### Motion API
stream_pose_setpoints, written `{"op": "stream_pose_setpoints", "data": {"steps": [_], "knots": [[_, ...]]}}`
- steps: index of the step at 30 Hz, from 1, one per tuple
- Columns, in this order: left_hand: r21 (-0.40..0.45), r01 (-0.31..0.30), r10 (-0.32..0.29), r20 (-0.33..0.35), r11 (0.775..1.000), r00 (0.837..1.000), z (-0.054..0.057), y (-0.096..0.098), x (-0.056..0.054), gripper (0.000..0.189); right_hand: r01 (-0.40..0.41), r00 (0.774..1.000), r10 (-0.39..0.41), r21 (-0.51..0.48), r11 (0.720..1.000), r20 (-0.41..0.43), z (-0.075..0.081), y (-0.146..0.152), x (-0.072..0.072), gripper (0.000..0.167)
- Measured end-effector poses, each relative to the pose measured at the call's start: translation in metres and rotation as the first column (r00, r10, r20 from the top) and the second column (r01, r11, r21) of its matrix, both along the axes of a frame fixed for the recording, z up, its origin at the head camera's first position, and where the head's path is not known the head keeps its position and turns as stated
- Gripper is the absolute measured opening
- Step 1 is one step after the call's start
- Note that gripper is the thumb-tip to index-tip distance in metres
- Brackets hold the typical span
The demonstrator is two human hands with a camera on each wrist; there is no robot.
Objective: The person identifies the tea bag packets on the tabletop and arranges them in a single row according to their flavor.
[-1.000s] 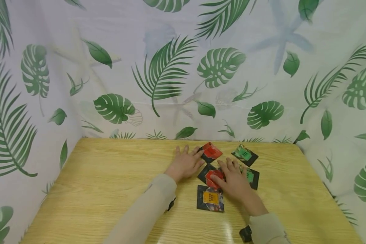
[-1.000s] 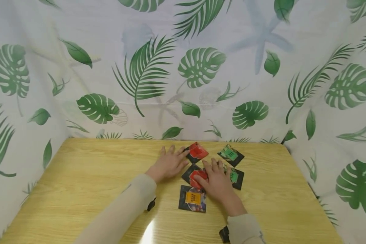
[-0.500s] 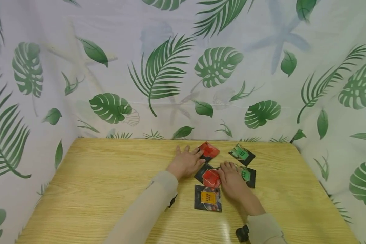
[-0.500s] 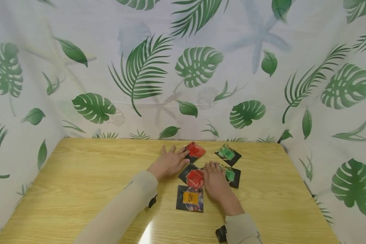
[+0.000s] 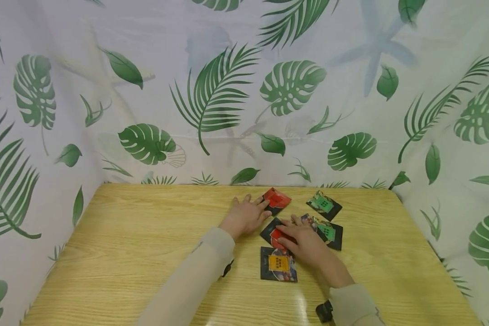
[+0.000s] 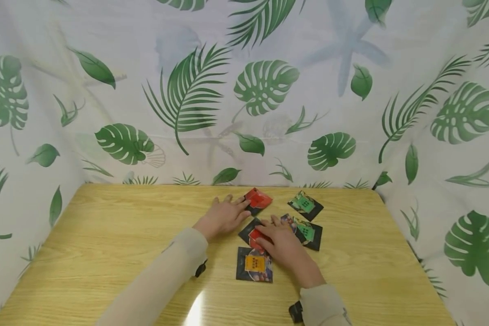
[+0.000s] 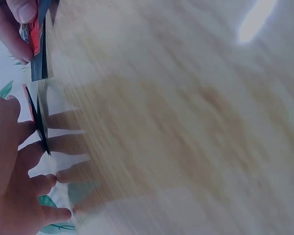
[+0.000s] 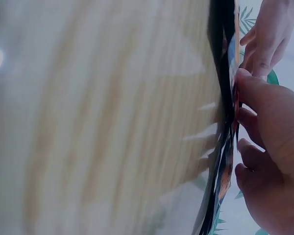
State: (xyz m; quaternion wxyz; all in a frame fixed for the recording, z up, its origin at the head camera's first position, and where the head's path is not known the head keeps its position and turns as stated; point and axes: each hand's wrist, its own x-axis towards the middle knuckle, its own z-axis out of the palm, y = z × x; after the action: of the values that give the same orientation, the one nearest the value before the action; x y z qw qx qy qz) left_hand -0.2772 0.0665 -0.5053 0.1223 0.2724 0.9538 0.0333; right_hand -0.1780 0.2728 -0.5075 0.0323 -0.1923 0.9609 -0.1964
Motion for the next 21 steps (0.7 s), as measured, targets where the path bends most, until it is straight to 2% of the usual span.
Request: {"op": "stream_pose_setpoints", "data": {"steps": [6,13,21], "knots": [[-0.004,-0.009,0.009,-0.004,1.000,1.000,-0.001,-0.009,0.001,0.063,0.005,1.000,-0.005,0.029,1.000,0.021,-0.001,0.000,-0.001,0.046],[-0.034,0.006,-0.008,-0.053,0.999,0.999,0.002,-0.027,0.012,0.064,0.012,1.000,-0.013,0.022,1.000,0.012,-0.002,0.000,-0.001,0.046],[-0.044,-0.011,0.008,-0.066,0.999,0.998,0.001,-0.050,0.019,0.065,0.001,1.000,-0.001,0.015,1.000,-0.019,-0.003,0.001,0.000,0.045]]}}
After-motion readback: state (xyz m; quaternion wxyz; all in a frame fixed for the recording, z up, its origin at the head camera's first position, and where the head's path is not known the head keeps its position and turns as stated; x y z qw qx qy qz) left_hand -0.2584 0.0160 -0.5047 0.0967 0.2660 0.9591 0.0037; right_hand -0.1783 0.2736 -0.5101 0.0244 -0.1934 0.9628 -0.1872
